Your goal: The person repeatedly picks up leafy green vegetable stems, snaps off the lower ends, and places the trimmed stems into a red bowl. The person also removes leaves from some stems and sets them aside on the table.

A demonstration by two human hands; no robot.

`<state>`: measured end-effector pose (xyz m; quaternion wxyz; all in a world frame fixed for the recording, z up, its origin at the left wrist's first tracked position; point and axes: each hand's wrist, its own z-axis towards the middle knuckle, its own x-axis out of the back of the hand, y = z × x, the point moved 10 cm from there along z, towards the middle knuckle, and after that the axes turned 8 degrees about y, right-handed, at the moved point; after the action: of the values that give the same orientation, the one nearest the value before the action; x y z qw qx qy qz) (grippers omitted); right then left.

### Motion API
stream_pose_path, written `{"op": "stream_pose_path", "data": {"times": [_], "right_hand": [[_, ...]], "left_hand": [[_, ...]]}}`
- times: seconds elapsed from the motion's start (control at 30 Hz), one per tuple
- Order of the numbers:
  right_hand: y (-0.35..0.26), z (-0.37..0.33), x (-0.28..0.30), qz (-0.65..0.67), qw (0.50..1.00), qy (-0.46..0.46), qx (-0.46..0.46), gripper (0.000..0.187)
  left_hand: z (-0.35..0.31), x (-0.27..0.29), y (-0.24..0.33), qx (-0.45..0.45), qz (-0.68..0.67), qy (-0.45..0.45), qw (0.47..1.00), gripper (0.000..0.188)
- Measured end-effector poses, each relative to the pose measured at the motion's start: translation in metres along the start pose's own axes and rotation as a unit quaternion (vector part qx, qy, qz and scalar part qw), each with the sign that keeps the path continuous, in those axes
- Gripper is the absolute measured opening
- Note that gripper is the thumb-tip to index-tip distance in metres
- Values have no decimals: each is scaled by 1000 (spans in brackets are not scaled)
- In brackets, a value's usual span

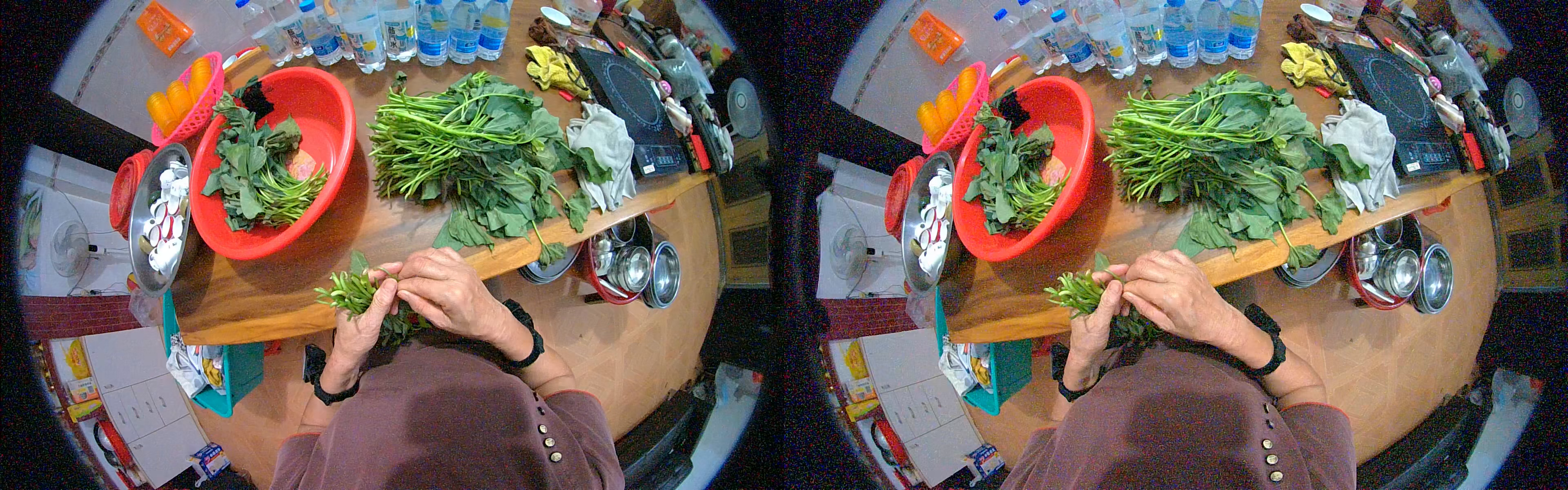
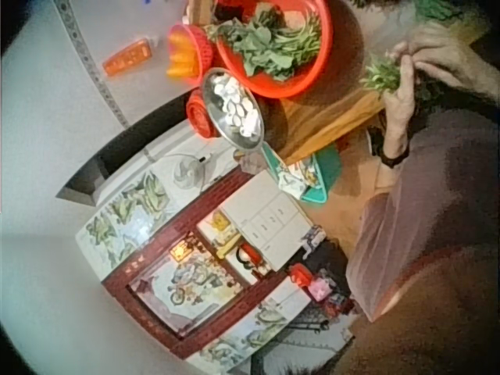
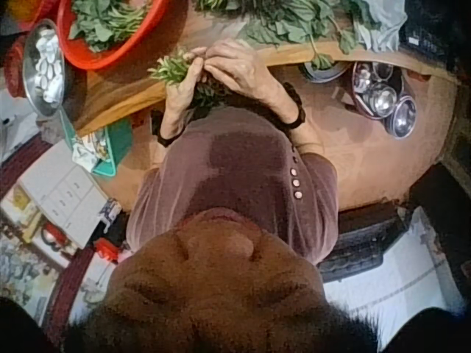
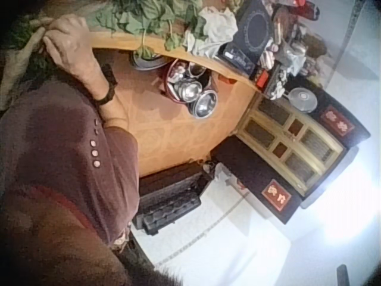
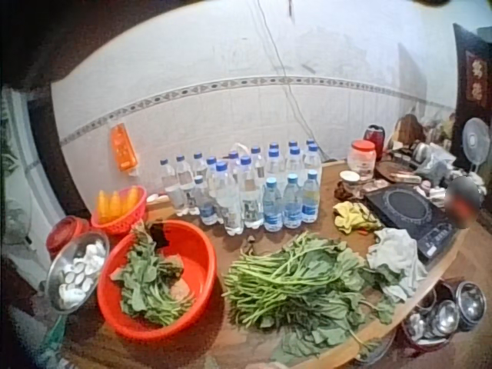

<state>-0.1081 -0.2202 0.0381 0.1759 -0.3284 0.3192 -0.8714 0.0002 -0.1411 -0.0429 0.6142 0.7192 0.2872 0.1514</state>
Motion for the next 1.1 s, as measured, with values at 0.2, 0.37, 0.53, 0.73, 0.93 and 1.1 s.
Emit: {"op": "stream_pose_path", "data": {"times": [0.2,0.37,0.53,0.73,0.93,1.1], "right_hand": [[15,7,17,-39,997,63,-6,13],[49,26,92,-227,940,253,-32,19],[61,42,106,-369,892,259,-23,21],[70,47,103,-410,878,247,-6,20],[69,45,107,-395,881,261,4,20],[55,37,111,-305,909,281,-28,18]], "left_hand": [[4,4,2,-17,-141,16,990,17],[6,16,6,-42,-86,59,994,16],[8,16,12,-76,-113,66,989,20],[5,14,8,-37,-161,18,986,18],[13,15,4,-41,-240,3,970,12],[14,17,5,-38,-212,34,976,11]]}}
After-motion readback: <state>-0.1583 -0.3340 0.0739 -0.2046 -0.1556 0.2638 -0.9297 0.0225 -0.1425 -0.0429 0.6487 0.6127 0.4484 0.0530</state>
